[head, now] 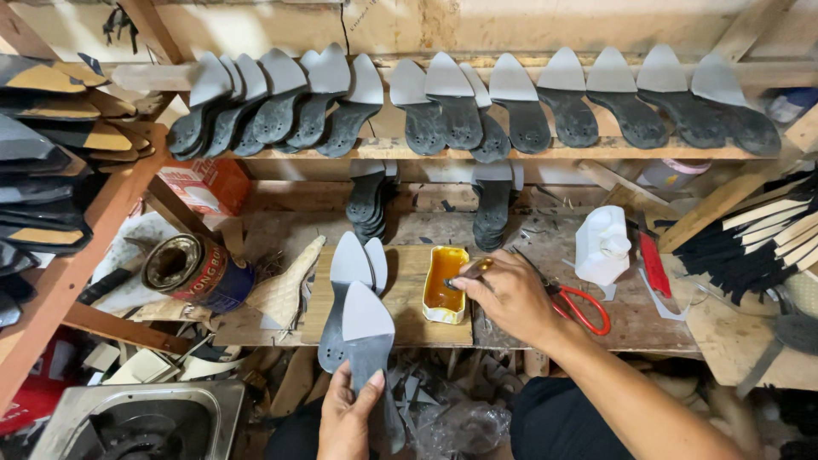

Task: The person repeatedly picks up gray shoe sole parts, dips a brush into a yellow container, and applies a yellow substance to the white toe area of each part. After coating, the person places the part on a wooden shelf above the workbench. The process is repeated for multiple parts throughout the clip.

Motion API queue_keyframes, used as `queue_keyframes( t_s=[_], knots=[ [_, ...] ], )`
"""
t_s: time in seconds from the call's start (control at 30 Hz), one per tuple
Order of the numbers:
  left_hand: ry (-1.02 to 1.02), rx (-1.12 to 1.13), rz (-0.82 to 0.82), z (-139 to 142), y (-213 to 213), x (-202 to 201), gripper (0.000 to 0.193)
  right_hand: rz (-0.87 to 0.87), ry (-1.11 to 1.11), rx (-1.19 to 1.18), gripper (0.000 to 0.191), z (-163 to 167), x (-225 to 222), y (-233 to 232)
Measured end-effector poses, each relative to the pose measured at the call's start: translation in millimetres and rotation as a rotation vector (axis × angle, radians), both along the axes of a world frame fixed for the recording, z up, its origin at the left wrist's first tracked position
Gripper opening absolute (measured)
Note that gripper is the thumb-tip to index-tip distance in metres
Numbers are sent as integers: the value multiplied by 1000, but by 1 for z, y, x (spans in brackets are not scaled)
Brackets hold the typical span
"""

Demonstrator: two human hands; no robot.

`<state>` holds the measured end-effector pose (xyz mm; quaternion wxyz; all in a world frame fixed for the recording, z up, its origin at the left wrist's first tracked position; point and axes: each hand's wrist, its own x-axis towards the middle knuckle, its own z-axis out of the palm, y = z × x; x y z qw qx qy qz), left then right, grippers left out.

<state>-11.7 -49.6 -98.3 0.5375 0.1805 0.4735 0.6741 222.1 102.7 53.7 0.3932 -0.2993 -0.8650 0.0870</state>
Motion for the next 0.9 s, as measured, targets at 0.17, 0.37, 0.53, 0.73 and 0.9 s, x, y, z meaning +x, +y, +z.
queue_keyframes(
  t_s=[0.17,0.37,0.53,0.73,0.9],
  knots=[
    [113,-65,-195,-10,-1,3,35,-239,-176,-584,27,-3,11,2],
    [192,-46,-380,32,-7,14,47,-26,136,-935,30,-14,36,6],
    [272,-114,-502,73,-9,26,52,61,243,-841,22,-14,35,-41],
    [352,-104,-607,94,-8,43,53,176,78,-219,13,6,11,-76],
    [440,-38,-616,100,-8,49,50,258,-5,-65,17,19,6,-80]
  ],
)
